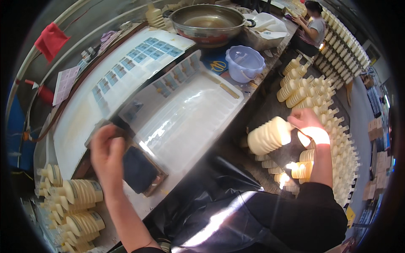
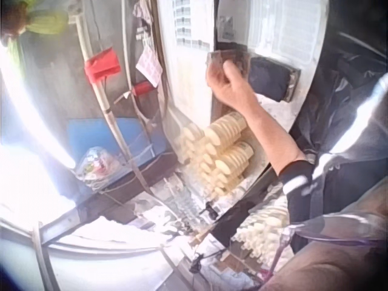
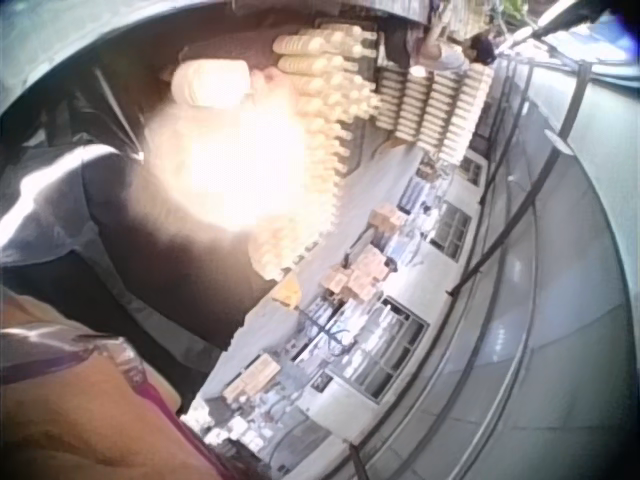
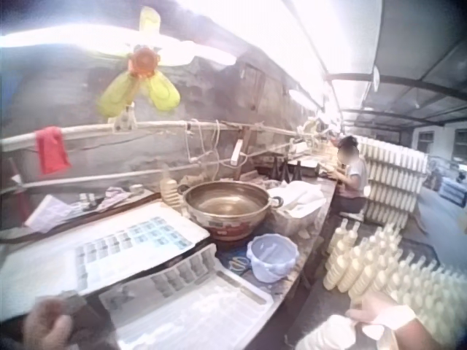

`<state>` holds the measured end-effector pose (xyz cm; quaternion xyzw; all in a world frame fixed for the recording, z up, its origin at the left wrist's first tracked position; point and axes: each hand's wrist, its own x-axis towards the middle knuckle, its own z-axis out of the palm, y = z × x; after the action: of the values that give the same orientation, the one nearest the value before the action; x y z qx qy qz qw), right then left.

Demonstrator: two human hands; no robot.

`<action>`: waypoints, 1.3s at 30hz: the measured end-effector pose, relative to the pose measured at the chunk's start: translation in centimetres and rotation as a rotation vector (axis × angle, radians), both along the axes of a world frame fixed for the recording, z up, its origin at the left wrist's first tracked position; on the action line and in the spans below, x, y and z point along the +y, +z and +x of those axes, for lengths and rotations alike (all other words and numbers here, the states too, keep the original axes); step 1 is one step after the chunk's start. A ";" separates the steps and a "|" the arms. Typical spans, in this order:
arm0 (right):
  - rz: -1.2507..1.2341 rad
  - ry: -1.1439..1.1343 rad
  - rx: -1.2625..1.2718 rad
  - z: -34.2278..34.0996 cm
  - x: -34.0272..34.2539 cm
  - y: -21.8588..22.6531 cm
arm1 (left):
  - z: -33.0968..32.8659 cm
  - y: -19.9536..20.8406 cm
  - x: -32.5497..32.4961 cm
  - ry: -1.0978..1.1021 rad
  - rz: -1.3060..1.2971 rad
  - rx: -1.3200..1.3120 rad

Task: The person repeatedly picks up plastic bottles filled with a yellow liquid, applies a label to each bottle, and places them on a nearby surface. The process is continuous and repetitive throughout the clip.

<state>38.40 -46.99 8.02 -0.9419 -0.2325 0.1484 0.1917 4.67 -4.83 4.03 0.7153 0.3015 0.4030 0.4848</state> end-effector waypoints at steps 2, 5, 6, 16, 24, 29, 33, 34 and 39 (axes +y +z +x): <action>0.212 0.055 0.351 -2.1 6.0 4.1 | 1.4 -0.5 -2.4 -0.174 -0.059 0.181; 0.482 0.426 0.167 -4.1 11.9 5.6 | 3.8 -1.8 -5.2 -0.630 -0.088 0.185; 0.342 0.572 0.203 -4.4 15.2 7.6 | 4.2 -1.7 -6.2 -0.747 -0.098 0.132; 0.605 0.730 0.634 -12.9 34.8 0.7 | -3.3 -4.2 -4.8 -0.203 -0.647 -0.219; 0.461 0.765 0.846 -20.7 36.8 -9.7 | -5.2 -6.3 -0.9 0.191 -0.566 -0.129; 0.449 0.700 0.874 -21.3 36.7 -11.1 | -5.4 -6.5 -1.9 0.412 -0.417 0.225; 0.500 0.644 0.923 -21.4 36.3 -11.6 | -5.4 -6.3 -1.3 0.387 -0.400 0.255; 0.527 0.627 0.957 -21.4 36.3 -11.9 | -5.3 -6.0 -1.2 0.386 -0.398 0.278; 0.630 0.640 0.984 -21.6 36.2 -14.2 | -5.6 -7.6 -1.2 0.432 -0.359 0.279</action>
<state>16.85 -10.77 -6.19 -0.5479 -0.4184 0.5354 0.4880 -0.95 -6.06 -3.55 0.5862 0.5764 0.3351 0.4603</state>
